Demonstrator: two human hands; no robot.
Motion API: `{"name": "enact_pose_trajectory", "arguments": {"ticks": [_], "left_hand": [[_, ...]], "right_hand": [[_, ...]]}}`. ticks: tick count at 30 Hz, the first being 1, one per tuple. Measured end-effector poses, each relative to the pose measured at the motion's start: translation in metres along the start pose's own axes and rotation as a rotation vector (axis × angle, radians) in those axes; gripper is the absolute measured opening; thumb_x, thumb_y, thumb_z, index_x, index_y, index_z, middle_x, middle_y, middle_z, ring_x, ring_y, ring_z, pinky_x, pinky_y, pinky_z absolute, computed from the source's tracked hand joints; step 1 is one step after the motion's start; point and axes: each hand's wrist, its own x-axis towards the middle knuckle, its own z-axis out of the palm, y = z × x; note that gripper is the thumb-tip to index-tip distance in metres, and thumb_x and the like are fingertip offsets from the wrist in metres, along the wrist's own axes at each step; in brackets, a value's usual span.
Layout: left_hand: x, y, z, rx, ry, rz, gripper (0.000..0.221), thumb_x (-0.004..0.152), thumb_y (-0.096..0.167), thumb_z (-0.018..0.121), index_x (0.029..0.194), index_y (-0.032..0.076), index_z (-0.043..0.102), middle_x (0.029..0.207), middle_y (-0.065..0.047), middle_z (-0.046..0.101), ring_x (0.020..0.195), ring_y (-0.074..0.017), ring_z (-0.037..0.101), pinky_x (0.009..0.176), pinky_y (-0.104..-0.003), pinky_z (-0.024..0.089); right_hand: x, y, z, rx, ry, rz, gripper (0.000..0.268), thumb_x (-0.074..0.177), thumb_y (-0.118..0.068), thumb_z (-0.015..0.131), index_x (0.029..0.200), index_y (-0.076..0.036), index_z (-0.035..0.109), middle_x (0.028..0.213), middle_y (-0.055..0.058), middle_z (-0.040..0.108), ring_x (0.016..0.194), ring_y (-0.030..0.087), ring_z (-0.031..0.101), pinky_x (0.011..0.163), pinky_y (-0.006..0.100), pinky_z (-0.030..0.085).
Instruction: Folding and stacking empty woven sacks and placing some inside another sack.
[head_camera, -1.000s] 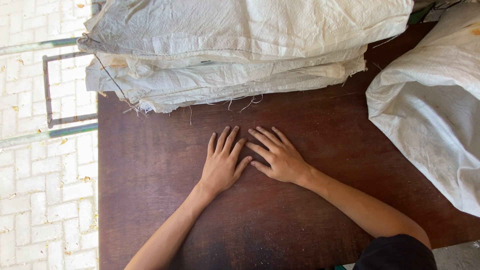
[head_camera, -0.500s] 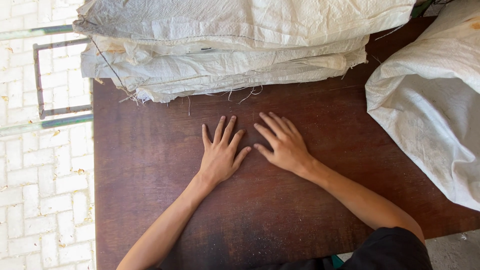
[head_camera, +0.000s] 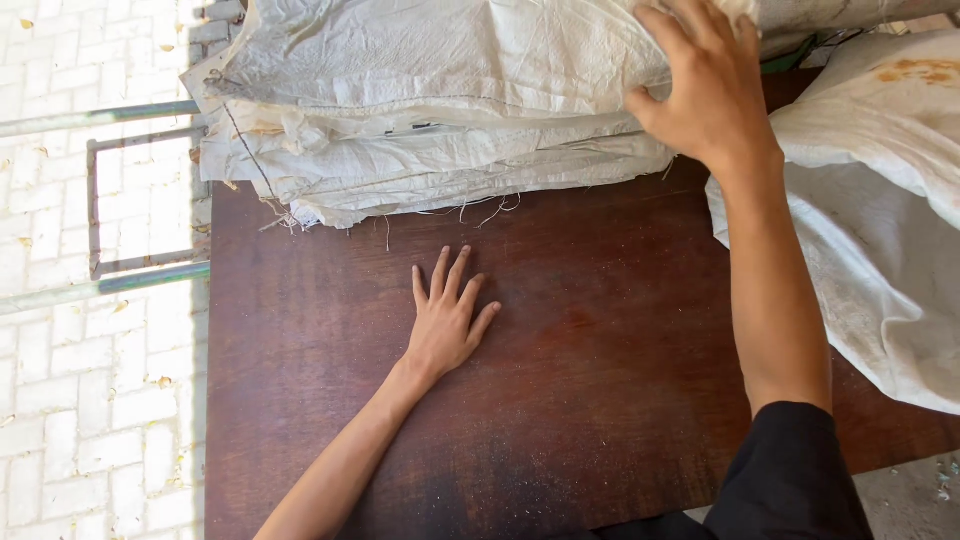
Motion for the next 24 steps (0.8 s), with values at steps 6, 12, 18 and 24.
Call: {"name": "enact_pose_trajectory", "arguments": {"ticks": [6,12,18,24], "left_hand": [[0.001,0.000,0.001,0.003,0.008,0.008,0.055,0.101,0.047,0.054,0.134,0.003,0.062,0.163,-0.024,0.026,0.153,-0.0457,0.012,0.115,-0.076,0.010],[0.000,-0.002,0.002,-0.037,0.068,0.025,0.052,0.102,0.044,0.056,0.130,0.000,0.062,0.162,-0.024,0.026,0.154,-0.0461,0.012,0.117,-0.073,0.010],[0.000,-0.003,-0.009,-0.231,0.114,-0.003,0.062,0.101,0.052,0.056,0.142,0.005,0.053,0.168,-0.020,0.029,0.160,-0.0415,0.013,0.127,-0.068,0.010],[-0.021,-0.056,0.042,-0.942,0.400,0.113,0.131,0.080,0.096,0.043,0.166,0.004,0.003,0.174,-0.023,0.004,0.161,-0.0390,0.003,0.127,-0.060,0.010]], "right_hand": [[-0.001,0.012,0.008,0.125,-0.067,0.032,0.045,0.098,-0.026,0.082,0.137,-0.011,0.068,0.140,0.009,0.063,0.126,0.030,0.056,0.104,0.054,0.040],[-0.005,0.011,0.005,-0.102,0.308,-0.076,0.014,0.103,-0.019,0.080,0.115,-0.013,0.076,0.111,-0.001,0.069,0.107,0.021,0.057,0.095,0.043,0.042],[-0.050,-0.053,-0.040,-0.333,0.553,-0.083,0.015,0.102,-0.014,0.079,0.115,-0.017,0.074,0.105,-0.001,0.068,0.095,0.018,0.056,0.086,0.039,0.041],[-0.156,-0.202,-0.066,-0.096,0.110,-0.081,0.022,0.101,-0.020,0.073,0.116,-0.004,0.075,0.093,0.012,0.073,0.074,0.021,0.072,0.059,0.032,0.057]]}}
